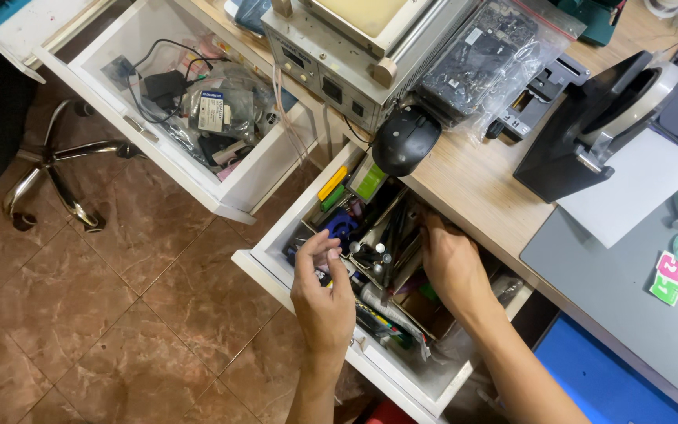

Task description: The person uses a screwdriver to remove screws from the back of a smartphone, detaches the back cover, and manipulates internal components. They then open a drawer to retrieve a small tool and continue working on the device.

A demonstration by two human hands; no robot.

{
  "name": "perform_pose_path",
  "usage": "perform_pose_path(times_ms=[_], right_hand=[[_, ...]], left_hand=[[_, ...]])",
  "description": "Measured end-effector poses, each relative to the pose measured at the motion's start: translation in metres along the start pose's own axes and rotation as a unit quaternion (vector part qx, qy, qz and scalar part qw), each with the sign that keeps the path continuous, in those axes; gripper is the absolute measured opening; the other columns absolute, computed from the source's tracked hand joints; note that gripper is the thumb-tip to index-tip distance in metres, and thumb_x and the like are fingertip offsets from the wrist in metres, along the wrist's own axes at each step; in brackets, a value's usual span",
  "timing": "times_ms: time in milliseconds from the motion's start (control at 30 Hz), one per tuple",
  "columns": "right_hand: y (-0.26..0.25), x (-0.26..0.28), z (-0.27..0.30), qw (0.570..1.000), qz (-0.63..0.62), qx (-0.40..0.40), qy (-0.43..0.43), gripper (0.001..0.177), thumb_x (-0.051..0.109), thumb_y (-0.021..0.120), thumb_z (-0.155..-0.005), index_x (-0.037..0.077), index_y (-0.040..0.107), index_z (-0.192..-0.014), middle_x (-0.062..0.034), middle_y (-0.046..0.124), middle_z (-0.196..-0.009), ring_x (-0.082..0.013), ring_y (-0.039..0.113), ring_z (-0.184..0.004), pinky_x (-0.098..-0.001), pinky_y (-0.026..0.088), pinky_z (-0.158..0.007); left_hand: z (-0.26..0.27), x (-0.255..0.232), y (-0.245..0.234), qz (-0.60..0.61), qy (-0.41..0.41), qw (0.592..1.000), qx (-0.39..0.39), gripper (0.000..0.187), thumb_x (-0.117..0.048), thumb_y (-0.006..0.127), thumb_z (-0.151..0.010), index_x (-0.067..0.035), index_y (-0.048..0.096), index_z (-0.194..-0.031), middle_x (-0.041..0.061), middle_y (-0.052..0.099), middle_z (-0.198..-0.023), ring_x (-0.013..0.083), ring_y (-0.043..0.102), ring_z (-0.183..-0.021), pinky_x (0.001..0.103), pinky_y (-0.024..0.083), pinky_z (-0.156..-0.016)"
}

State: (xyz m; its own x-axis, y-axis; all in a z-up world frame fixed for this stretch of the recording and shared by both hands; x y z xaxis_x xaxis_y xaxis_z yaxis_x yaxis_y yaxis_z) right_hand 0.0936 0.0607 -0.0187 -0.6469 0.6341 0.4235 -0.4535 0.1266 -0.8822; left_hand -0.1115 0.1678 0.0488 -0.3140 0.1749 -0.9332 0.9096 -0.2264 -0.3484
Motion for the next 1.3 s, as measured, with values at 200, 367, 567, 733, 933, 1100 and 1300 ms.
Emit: perform_pose_path(times_ms=[200, 367, 567, 733, 933, 1100, 1300], right_hand=[[-0.013, -0.01, 0.051, 0.996, -0.01, -0.044, -0.076, 0.024, 0.031, 0.068, -0.099, 0.014, 0.076, -0.115, -0.0086, 0.075, -0.107, -0.0302, 0.072, -0.095, -0.0484, 0.064, -0.071], [0.017, 0.013, 0.059, 0.991, 0.06, -0.011, -0.122, 0.044, 0.048, 0.051, -0.105, 0.013, 0.074, -0.116, -0.0188, 0.064, -0.121, -0.0373, 0.061, -0.11, -0.0547, 0.058, -0.091], [0.009, 0.048, 0.079, 0.977, 0.001, 0.032, -0.209, 0.049, 0.046, 0.042, -0.109, 0.012, 0.074, -0.123, -0.0195, 0.055, -0.141, -0.0408, 0.046, -0.133, -0.0626, 0.035, -0.113], [0.008, 0.031, 0.105, 0.966, 0.019, 0.031, -0.256, 0.046, 0.036, 0.05, -0.108, 0.011, 0.061, -0.145, -0.0128, 0.053, -0.157, -0.0384, 0.037, -0.151, -0.0643, 0.02, -0.124], [-0.013, 0.015, 0.117, 0.968, -0.035, -0.011, -0.249, 0.031, 0.03, 0.061, -0.103, 0.007, 0.074, -0.12, -0.0115, 0.071, -0.131, -0.0327, 0.06, -0.132, -0.0507, 0.045, -0.115], [-0.005, 0.039, 0.146, 0.958, -0.096, 0.072, -0.261, 0.032, 0.037, 0.057, -0.108, 0.015, 0.075, -0.094, -0.0003, 0.074, -0.086, -0.0145, 0.068, -0.081, -0.0307, 0.058, -0.076], [-0.015, 0.065, 0.168, 0.941, -0.141, -0.006, -0.308, 0.029, 0.026, 0.063, -0.107, 0.009, 0.061, -0.083, -0.0057, 0.059, -0.077, -0.0249, 0.052, -0.066, -0.038, 0.046, -0.062]], left_hand=[[0.001, -0.003, 0.003, -0.004, 0.007, 1.0, 0.008, 0.024, -0.003, 0.056, -0.102, -0.004, 0.066, -0.124, 0.01, 0.078, -0.112, 0.0211, 0.076, -0.096, 0.034, 0.062, -0.087], [0.003, -0.004, 0.007, -0.016, 0.013, 1.0, 0.017, 0.024, -0.004, 0.056, -0.102, -0.004, 0.067, -0.123, 0.01, 0.079, -0.111, 0.0203, 0.077, -0.095, 0.033, 0.062, -0.087], [0.002, -0.004, 0.008, -0.019, 0.02, 0.999, 0.018, 0.023, -0.003, 0.055, -0.103, -0.002, 0.067, -0.122, 0.011, 0.078, -0.109, 0.0209, 0.077, -0.095, 0.033, 0.063, -0.086], [0.003, -0.002, 0.008, -0.027, 0.018, 0.999, 0.03, 0.023, -0.003, 0.054, -0.103, -0.004, 0.068, -0.122, 0.009, 0.078, -0.11, 0.0205, 0.077, -0.099, 0.034, 0.063, -0.088], [0.005, 0.008, 0.013, -0.032, 0.002, 0.998, 0.057, 0.02, -0.007, 0.056, -0.103, -0.007, 0.069, -0.117, 0.009, 0.078, -0.108, 0.0211, 0.077, -0.097, 0.032, 0.069, -0.078], [0.008, 0.008, 0.025, -0.142, 0.07, 0.981, 0.109, 0.019, -0.014, 0.057, -0.103, -0.012, 0.072, -0.113, 0.006, 0.081, -0.105, 0.027, 0.076, -0.091, 0.042, 0.056, -0.08], [0.016, 0.028, 0.033, -0.215, 0.044, 0.96, 0.176, 0.02, -0.021, 0.052, -0.105, -0.017, 0.069, -0.115, 0.005, 0.081, -0.101, 0.0307, 0.074, -0.089, 0.047, 0.052, -0.08]])
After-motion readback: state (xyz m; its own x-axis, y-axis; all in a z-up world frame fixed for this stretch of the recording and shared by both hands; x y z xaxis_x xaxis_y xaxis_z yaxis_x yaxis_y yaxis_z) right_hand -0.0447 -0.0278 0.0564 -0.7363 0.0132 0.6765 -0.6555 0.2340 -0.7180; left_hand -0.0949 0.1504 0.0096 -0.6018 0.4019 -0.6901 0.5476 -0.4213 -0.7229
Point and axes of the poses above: each hand's wrist, its own z-axis away from the middle knuckle, its own y-axis out of the palm, x = y × z, the point moved 8 cm from there along -z, towards the middle knuckle
